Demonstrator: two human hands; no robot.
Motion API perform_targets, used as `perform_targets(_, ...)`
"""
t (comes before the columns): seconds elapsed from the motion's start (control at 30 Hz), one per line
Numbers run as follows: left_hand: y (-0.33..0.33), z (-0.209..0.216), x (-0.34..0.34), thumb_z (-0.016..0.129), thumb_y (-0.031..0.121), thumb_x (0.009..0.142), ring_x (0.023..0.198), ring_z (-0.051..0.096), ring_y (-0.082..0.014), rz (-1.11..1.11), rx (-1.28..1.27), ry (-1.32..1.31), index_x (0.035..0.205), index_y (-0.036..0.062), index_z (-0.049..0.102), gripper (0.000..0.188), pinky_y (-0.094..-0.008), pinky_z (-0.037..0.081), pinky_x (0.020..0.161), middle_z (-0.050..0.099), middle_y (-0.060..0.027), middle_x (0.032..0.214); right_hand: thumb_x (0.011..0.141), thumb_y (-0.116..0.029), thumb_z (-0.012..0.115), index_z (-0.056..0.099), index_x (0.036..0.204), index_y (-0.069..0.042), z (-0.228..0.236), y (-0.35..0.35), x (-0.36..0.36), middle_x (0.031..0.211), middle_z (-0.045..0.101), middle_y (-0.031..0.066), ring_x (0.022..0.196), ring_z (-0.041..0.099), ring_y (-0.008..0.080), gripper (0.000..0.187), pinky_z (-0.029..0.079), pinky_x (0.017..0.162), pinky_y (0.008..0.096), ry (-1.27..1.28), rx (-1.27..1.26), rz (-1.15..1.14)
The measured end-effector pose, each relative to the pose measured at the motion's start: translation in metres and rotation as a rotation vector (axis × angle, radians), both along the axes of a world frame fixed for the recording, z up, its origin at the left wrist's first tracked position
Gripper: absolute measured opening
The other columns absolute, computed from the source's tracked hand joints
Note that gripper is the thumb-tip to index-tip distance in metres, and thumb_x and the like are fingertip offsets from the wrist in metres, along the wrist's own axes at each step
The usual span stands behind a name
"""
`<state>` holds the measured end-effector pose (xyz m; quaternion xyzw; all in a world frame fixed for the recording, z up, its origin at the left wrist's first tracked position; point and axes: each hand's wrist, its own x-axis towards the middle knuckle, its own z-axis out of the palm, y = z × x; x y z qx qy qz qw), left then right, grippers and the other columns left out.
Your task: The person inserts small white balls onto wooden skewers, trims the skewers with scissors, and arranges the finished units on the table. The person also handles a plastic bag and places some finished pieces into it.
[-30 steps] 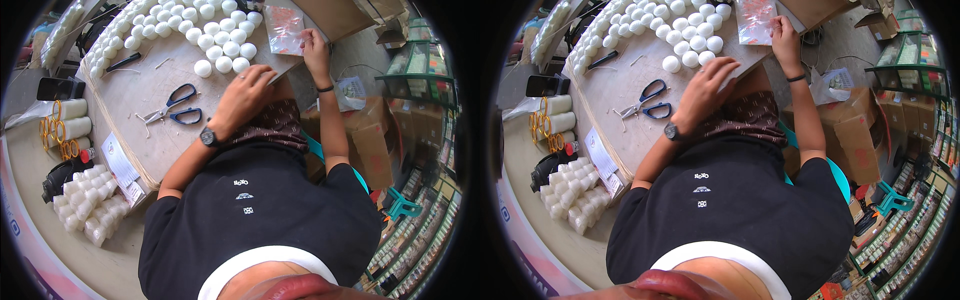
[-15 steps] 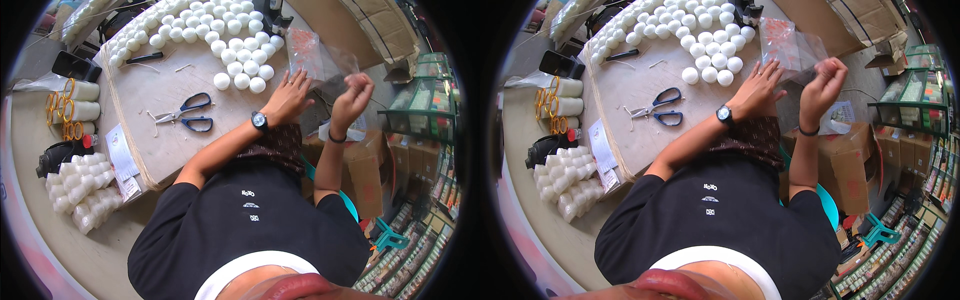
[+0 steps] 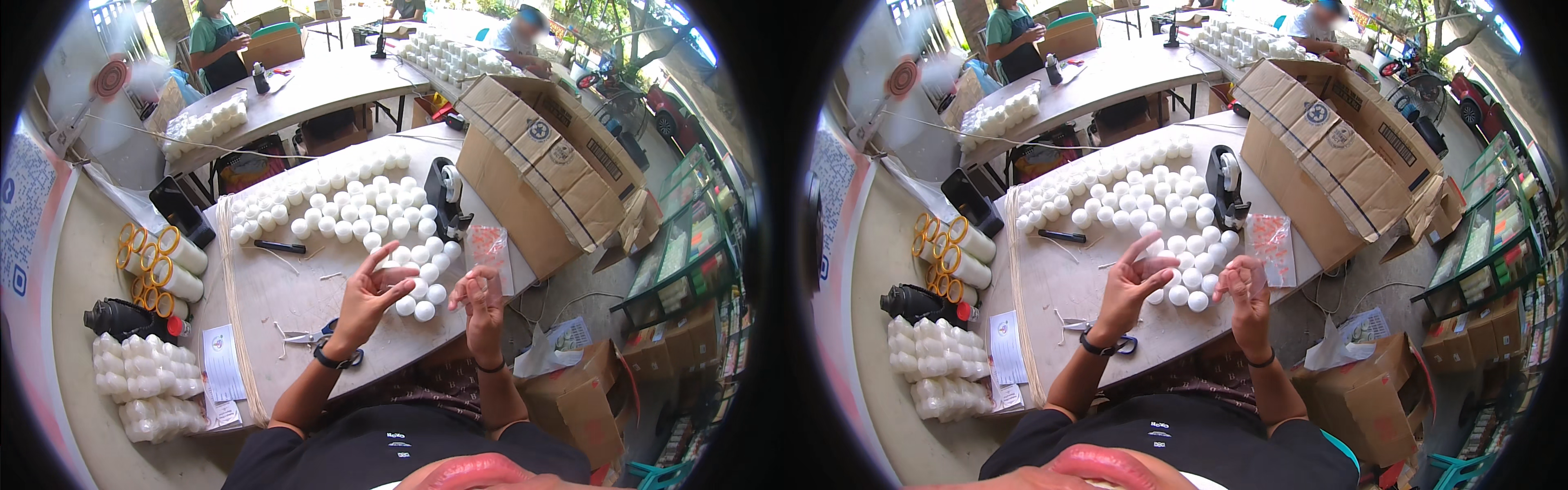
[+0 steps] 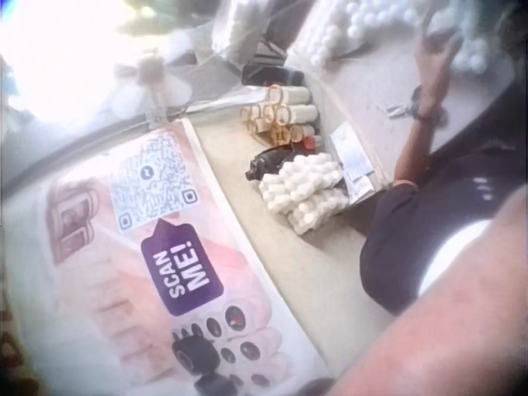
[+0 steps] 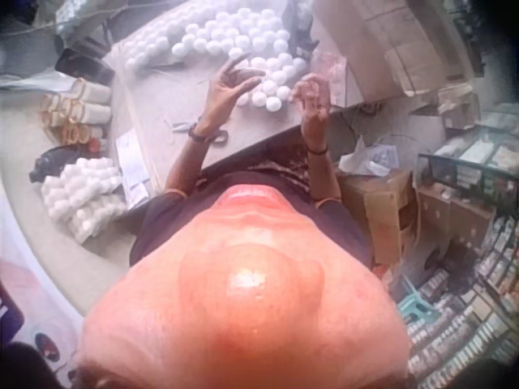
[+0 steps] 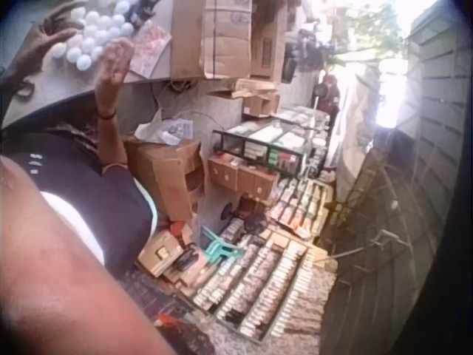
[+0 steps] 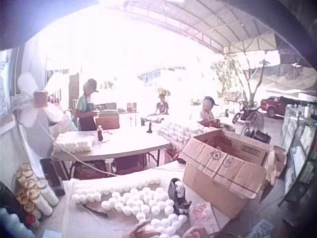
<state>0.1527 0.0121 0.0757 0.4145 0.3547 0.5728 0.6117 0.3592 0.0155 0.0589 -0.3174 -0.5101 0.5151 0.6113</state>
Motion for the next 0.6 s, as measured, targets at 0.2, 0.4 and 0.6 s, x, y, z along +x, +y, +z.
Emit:
perform_targets(0.2, -0.02, -0.014, -0.045, 0.066, 0.003, 0.097, 0.093, 0.071, -0.0127, 0.203, 0.179, 0.307, 0.115, -0.0037, 0.07, 0.02, -0.027, 0.057, 0.084, 0.075, -0.0101, 0.1, 0.097, 0.0, 0.064, 0.067, 0.11, 0.002, 0.0, 0.005, -0.008, 0.096, 0.073, 0.0099, 0.086, 0.069, 0.0124, 0.013, 0.054, 0.073, 0.0246, -0.032, 0.022, -0.033)
perform_targets(0.4, -0.021, -0.033, -0.036, 0.065, 0.009, 0.099, 0.072, 0.069, -0.0111, 0.368, 0.099, 0.268, 0.097, -0.0037, 0.066, 0.013, -0.024, 0.054, 0.063, 0.07, -0.0063, 0.083, 0.097, 0.0, 0.064, 0.07, 0.105, 0.001, -0.008, 0.001, -0.019, 0.094, 0.074, 0.0078, 0.073, 0.068, 0.0092, 0.01, 0.053, 0.064, 0.0228, -0.095, -0.012, -0.106)
perform_targets(0.6, -0.023, -0.038, -0.024, 0.063, 0.027, 0.103, 0.048, 0.051, -0.0043, 0.582, 0.136, 0.434, 0.082, 0.0025, 0.06, 0.032, -0.0229, 0.04, 0.042, 0.056, -0.0001, 0.057, 0.101, -0.012, 0.064, 0.069, 0.098, 0.0, -0.02, 0.001, -0.028, 0.083, 0.072, 0.0048, 0.067, 0.065, 0.0045, 0.014, 0.043, 0.044, 0.0178, -0.2, 0.029, -0.189)
